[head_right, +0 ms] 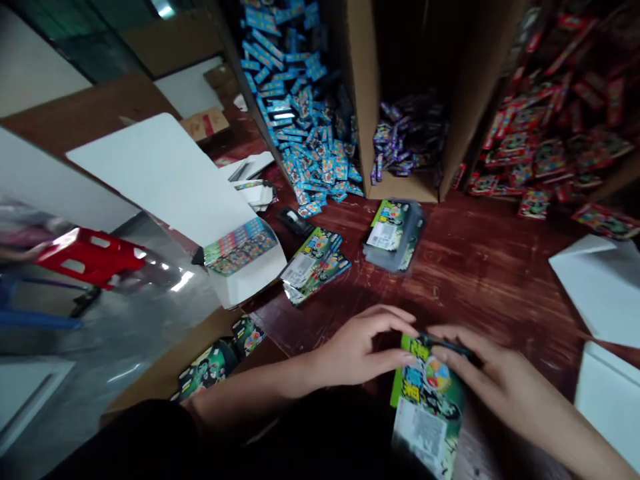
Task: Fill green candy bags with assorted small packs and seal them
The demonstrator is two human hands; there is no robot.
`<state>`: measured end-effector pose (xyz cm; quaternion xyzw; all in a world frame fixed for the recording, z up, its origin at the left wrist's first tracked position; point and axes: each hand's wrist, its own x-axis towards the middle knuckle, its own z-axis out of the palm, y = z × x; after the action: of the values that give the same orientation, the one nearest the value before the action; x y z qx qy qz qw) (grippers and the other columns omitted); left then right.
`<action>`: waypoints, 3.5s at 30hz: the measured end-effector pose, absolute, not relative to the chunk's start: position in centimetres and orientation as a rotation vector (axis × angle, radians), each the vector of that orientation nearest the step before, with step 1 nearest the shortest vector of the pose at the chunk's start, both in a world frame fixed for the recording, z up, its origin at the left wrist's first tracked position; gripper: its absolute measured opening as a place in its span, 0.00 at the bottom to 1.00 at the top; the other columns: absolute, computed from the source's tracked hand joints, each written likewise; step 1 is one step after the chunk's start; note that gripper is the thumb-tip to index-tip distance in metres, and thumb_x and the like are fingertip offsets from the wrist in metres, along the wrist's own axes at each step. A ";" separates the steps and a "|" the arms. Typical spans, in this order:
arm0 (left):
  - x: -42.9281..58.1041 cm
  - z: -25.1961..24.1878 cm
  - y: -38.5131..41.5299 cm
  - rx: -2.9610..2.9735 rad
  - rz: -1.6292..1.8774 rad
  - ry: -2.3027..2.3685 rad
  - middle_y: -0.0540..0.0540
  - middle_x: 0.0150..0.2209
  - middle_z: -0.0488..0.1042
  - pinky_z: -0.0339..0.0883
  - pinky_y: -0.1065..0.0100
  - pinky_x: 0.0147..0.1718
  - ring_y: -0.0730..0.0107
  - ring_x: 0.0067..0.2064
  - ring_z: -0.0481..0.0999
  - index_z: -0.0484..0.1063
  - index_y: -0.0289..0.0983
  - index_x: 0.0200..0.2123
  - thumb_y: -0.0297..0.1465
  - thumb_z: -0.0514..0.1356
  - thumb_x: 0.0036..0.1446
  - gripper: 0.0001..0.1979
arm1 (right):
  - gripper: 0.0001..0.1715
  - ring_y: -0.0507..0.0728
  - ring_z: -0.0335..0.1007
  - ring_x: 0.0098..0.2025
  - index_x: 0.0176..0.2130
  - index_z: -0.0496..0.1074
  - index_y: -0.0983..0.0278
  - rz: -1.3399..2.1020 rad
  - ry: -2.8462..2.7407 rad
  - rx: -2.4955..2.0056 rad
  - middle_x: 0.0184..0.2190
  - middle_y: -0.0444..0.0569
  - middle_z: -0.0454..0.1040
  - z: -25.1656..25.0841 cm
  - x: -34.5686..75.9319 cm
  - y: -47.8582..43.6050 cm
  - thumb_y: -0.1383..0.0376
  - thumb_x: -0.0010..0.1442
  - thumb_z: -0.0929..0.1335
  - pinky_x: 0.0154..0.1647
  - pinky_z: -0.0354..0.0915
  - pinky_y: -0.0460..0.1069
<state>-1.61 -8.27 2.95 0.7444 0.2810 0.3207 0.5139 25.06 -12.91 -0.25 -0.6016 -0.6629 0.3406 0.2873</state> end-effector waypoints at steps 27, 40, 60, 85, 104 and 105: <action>-15.6 -0.5 -6.3 0.547 1.223 1.622 0.42 0.58 0.71 0.69 0.78 0.32 0.70 0.46 0.77 0.51 0.47 0.71 0.41 0.69 0.58 0.44 | 0.37 0.68 0.57 0.69 0.67 0.60 0.71 0.683 -2.167 -1.552 0.66 0.64 0.63 -1.4 7.6 8.4 0.50 0.69 0.60 0.69 0.54 0.61; -14.7 1.0 -4.7 0.488 1.257 1.574 0.38 0.58 0.73 0.72 0.68 0.50 0.63 0.52 0.79 0.34 0.45 0.73 0.33 0.73 0.54 0.57 | 0.42 0.65 0.63 0.67 0.68 0.58 0.70 1.178 -2.098 -1.482 0.67 0.63 0.64 -0.7 5.1 8.3 0.44 0.69 0.57 0.68 0.58 0.59; -17.5 3.4 -4.8 0.070 0.532 1.284 0.39 0.34 0.81 0.76 0.67 0.35 0.65 0.31 0.80 0.75 0.31 0.45 0.41 0.57 0.67 0.18 | 0.27 0.61 0.74 0.52 0.54 0.73 0.55 0.948 -2.328 -1.606 0.49 0.53 0.75 2.7 6.3 8.0 0.45 0.69 0.59 0.56 0.65 0.53; -22.6 9.4 -4.7 2.212 0.282 1.868 0.37 0.55 0.72 0.67 0.54 0.54 0.51 0.54 0.71 0.54 0.37 0.67 0.38 0.62 0.59 0.36 | 0.32 0.62 0.75 0.48 0.54 0.70 0.58 0.992 -1.677 -1.494 0.51 0.54 0.74 0.8 7.7 6.8 0.40 0.68 0.58 0.40 0.73 0.55; -33.5 6.2 2.7 2.403 -0.134 2.012 0.31 0.56 0.72 0.66 0.50 0.54 0.41 0.56 0.72 0.57 0.30 0.67 0.39 0.60 0.53 0.40 | 0.28 0.61 0.74 0.48 0.53 0.71 0.60 0.730 -1.722 -1.564 0.52 0.56 0.70 -2.0 13.3 6.2 0.43 0.67 0.62 0.42 0.74 0.55; -33.2 5.7 2.7 2.427 -0.142 2.085 0.29 0.61 0.68 0.64 0.46 0.56 0.37 0.59 0.69 0.56 0.30 0.68 0.38 0.60 0.52 0.41 | 0.28 0.62 0.74 0.49 0.54 0.71 0.60 0.705 -1.729 -1.572 0.52 0.56 0.70 -2.1 13.3 6.2 0.44 0.67 0.62 0.44 0.74 0.56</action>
<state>-33.17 2.75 5.68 0.7574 0.6507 -0.0444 -0.0305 13.35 6.16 -2.11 -0.6047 -0.6655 0.2714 0.3432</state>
